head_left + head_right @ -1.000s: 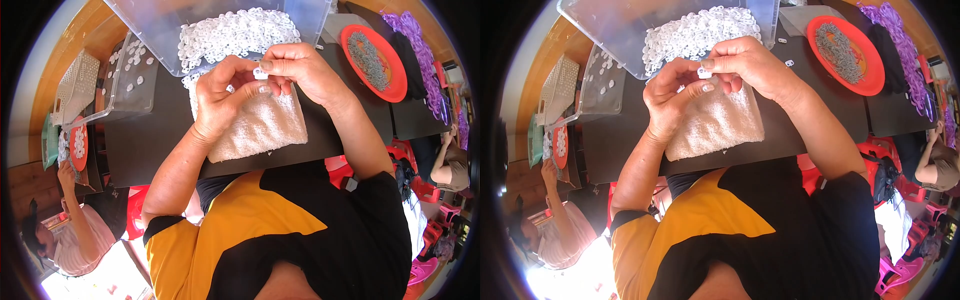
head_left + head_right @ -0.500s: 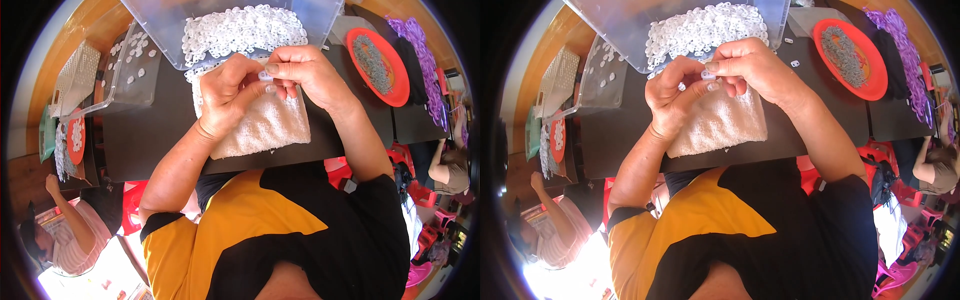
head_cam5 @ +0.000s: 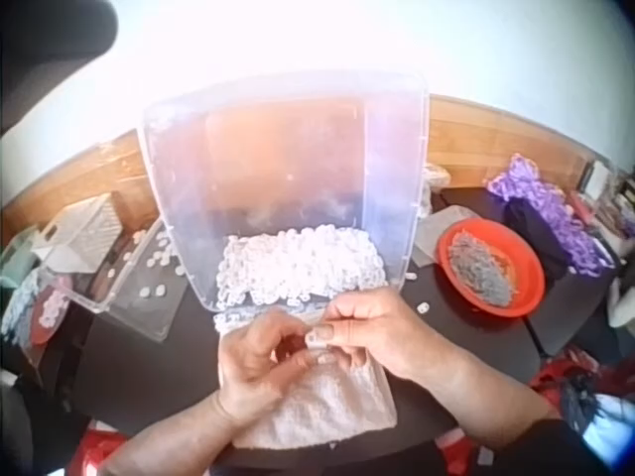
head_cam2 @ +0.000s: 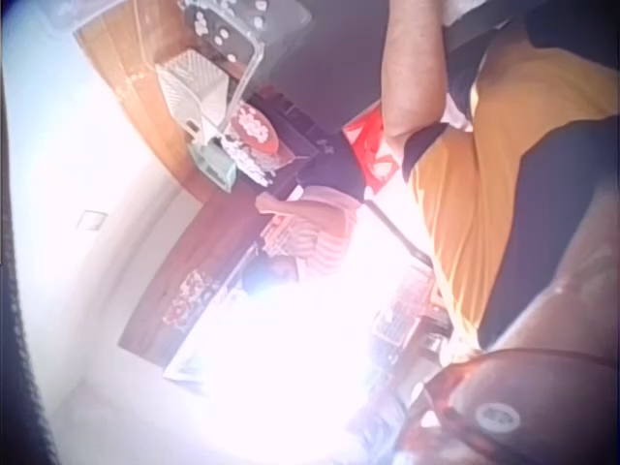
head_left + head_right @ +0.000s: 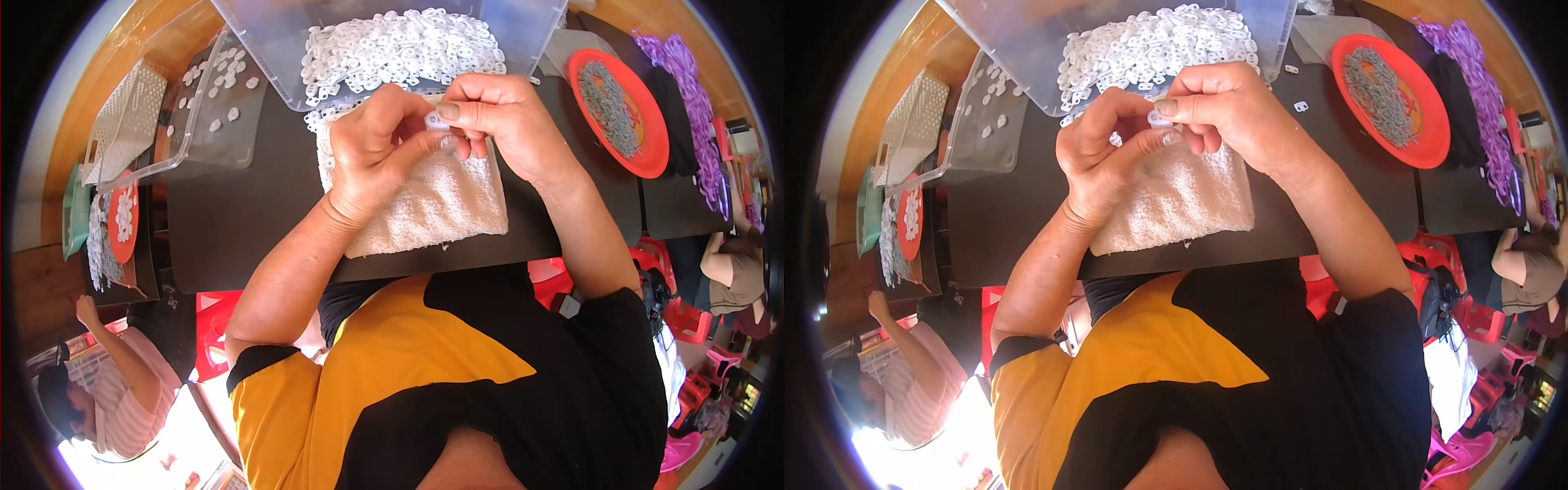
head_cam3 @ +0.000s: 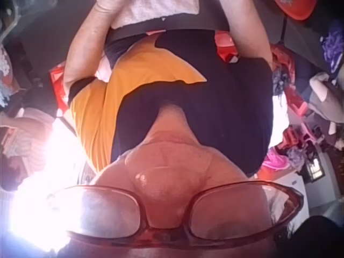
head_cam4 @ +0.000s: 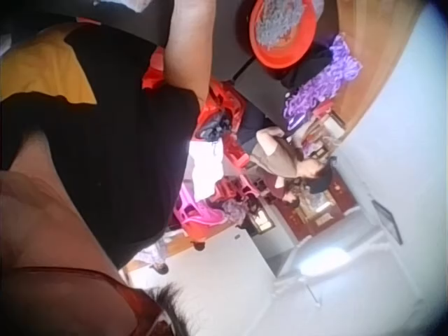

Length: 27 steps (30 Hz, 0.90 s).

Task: Picking up and inspecting small white plastic rings from a container and placing them on a towel.

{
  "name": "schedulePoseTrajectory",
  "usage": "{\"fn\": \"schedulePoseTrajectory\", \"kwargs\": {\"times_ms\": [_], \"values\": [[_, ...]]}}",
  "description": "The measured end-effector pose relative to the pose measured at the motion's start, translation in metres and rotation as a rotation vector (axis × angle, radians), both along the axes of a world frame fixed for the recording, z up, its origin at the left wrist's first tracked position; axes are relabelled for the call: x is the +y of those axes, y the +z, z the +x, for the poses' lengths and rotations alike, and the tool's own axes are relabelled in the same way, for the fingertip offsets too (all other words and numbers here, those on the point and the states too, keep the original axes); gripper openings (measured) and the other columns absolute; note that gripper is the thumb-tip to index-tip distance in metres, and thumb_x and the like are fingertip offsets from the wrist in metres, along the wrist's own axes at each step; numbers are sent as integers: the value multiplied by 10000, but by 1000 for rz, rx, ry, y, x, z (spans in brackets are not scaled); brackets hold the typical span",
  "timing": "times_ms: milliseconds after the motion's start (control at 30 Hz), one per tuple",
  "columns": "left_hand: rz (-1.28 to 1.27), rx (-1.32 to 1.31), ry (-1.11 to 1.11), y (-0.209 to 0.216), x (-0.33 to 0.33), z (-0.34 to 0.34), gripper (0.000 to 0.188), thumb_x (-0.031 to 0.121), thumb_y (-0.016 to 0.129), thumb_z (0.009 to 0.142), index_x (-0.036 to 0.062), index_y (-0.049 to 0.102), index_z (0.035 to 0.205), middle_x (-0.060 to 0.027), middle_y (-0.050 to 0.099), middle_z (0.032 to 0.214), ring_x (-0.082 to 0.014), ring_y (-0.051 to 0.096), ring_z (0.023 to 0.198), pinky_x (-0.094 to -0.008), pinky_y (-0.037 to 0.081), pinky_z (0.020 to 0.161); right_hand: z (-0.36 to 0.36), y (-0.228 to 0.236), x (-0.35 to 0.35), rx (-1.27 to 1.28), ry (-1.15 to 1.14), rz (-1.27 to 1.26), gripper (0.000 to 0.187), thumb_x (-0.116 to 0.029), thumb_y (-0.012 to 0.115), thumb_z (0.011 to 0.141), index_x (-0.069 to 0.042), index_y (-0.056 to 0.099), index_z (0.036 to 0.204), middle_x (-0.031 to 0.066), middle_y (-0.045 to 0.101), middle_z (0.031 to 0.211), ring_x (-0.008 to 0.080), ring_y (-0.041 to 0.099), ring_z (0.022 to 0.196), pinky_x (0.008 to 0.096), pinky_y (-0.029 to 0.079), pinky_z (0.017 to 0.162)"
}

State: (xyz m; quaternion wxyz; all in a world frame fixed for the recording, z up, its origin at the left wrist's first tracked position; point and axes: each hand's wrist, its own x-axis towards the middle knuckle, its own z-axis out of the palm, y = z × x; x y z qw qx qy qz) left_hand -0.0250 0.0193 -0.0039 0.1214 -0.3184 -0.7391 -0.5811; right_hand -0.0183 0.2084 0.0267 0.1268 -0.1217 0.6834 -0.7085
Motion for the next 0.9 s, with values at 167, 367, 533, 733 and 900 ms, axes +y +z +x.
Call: {"fn": "schedulePoseTrajectory", "kwargs": {"times_ms": [167, 367, 533, 733, 900], "values": [[-72, 136, -11, 5, -1, -1, 199, -15, 765, 756, 3, 619, 890, -35, 586, 753, -97, 570, 625, -227, 479, 565, 1, 2, 0, -21, -6, 13, 173, -149, 632, 874, 17, 658, 832, 2, 533, 595, 78, 506, 502, 214, 368, 466], [3, 11, -101, 7, -2, -1, 192, -34, 740, 774, 7, 618, 916, -48, 611, 774, -113, 590, 649, -237, 484, 595, -4, 0, 7, -14, 54, 13, 175, -147, 615, 879, 15, 651, 825, 8, 547, 620, 78, 506, 509, 211, 363, 469], [-37, 44, -21, 5, 1, 2, 185, -17, 740, 787, 11, 605, 912, -63, 616, 778, -130, 606, 658, -244, 497, 598, -3, 0, 4, -9, 43, -4, 178, -166, 632, 876, 1, 651, 816, 7, 564, 640, 72, 510, 519, 210, 363, 471], [-67, 132, 77, 7, 6, 8, 212, 0, 752, 782, 24, 591, 919, -66, 603, 774, -133, 599, 648, -247, 494, 578, 5, 4, -2, 32, -48, 21, 173, -172, 647, 872, -9, 657, 815, 0, 571, 647, 66, 524, 542, 203, 360, 472], [-10, 95, 29, 1, 3, 2, 231, -8, 761, 765, 22, 595, 922, -61, 591, 762, -127, 584, 633, -250, 481, 560, 1, 4, 3, 45, -4, 18, 172, -169, 647, 869, -7, 654, 812, 3, 571, 644, 65, 522, 537, 205, 360, 469]]}}
